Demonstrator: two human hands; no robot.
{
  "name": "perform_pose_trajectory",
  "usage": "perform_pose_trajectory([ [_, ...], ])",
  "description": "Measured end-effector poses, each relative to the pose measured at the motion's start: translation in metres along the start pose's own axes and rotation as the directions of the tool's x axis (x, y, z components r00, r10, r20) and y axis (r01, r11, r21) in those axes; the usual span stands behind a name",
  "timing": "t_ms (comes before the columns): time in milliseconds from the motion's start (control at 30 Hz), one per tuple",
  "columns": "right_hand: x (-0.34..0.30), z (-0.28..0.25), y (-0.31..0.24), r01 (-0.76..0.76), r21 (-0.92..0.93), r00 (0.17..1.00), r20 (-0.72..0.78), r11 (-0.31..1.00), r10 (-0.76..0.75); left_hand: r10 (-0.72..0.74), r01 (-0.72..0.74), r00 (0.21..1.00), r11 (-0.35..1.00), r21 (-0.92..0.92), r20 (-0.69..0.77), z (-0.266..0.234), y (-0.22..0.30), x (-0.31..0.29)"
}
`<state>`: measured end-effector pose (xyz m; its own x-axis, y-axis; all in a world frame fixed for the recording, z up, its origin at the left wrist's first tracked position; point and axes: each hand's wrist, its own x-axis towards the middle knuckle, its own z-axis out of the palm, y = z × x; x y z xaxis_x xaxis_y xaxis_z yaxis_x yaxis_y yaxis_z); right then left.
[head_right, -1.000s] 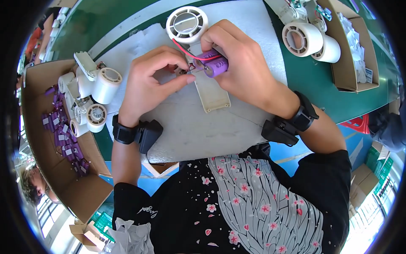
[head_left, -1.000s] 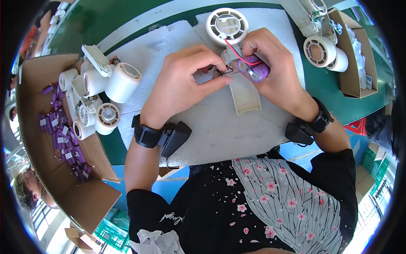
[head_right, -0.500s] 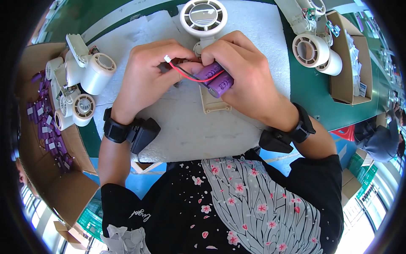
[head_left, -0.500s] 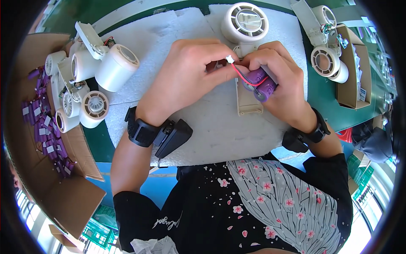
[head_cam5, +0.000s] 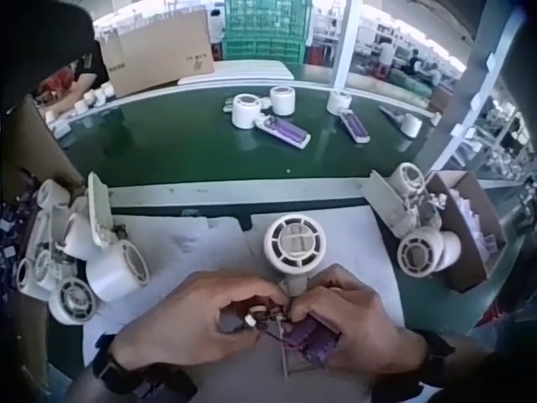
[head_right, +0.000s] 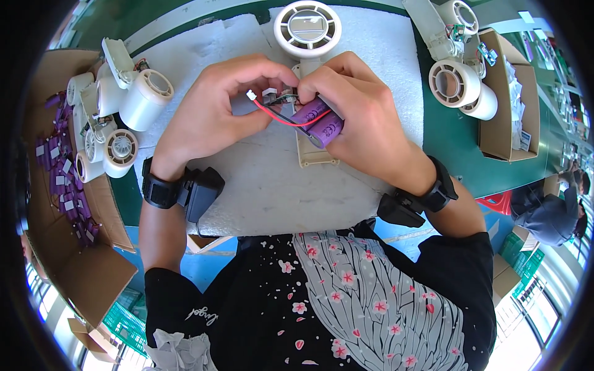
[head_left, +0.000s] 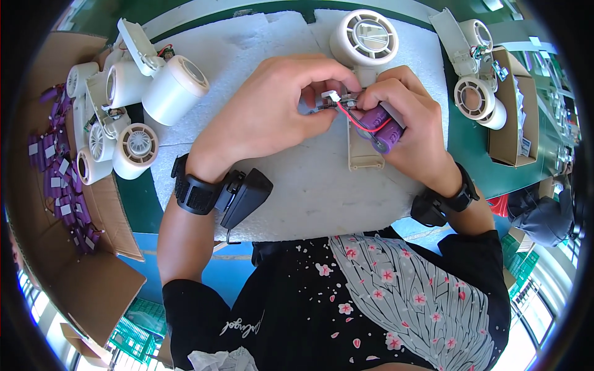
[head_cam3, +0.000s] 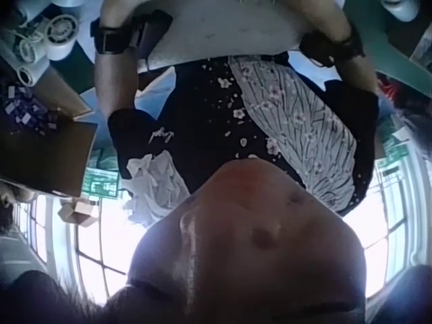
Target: Assembling handheld fans by connecting batteries and internal circuit boards into the plastic housings.
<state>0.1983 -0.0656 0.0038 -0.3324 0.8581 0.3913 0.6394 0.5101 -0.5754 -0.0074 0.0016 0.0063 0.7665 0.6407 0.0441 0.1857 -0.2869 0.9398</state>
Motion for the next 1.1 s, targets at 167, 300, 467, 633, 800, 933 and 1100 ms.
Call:
perform_pose_trajectory([
  [167,0.003,-0.001,-0.003,0.001,-0.008,1.0,0.009,1.0,-0.001,0.025,-0.026,1.0,1.0,-0.009,-0.008,0.0,-0.005,-0.001],
  [300,0.004,-0.002,-0.003,0.006,-0.009,1.0,0.016,1.0,-0.006,0.042,-0.039,0.997,0.998,0.046,-0.066,0.0,-0.006,-0.002],
  [467,0.005,-0.006,-0.005,0.013,0.001,0.999,0.042,1.0,-0.013,-0.039,0.04,0.999,0.998,-0.039,0.021,0.001,0.001,-0.005],
  [633,0.002,-0.007,-0.005,0.003,0.02,0.999,0.054,1.0,-0.004,0.028,-0.036,0.999,0.977,-0.209,-0.041,0.01,0.004,-0.004],
  [800,-0.002,-0.004,0.003,-0.054,0.172,0.998,-0.024,0.984,0.059,-0.178,0.172,0.984,0.952,-0.252,0.001,0.01,0.001,-0.002],
  [933,0.001,-0.019,0.002,0.065,0.215,0.989,-0.145,0.974,-0.034,-0.175,0.175,0.984,0.958,-0.226,0.019,0.006,0.004,-0.002],
  [1100,-0.004,-0.019,0.002,-0.004,0.229,1.0,-0.023,0.973,0.01,-0.164,0.164,0.986,0.945,-0.284,0.023,0.006,0.005,-0.003],
])
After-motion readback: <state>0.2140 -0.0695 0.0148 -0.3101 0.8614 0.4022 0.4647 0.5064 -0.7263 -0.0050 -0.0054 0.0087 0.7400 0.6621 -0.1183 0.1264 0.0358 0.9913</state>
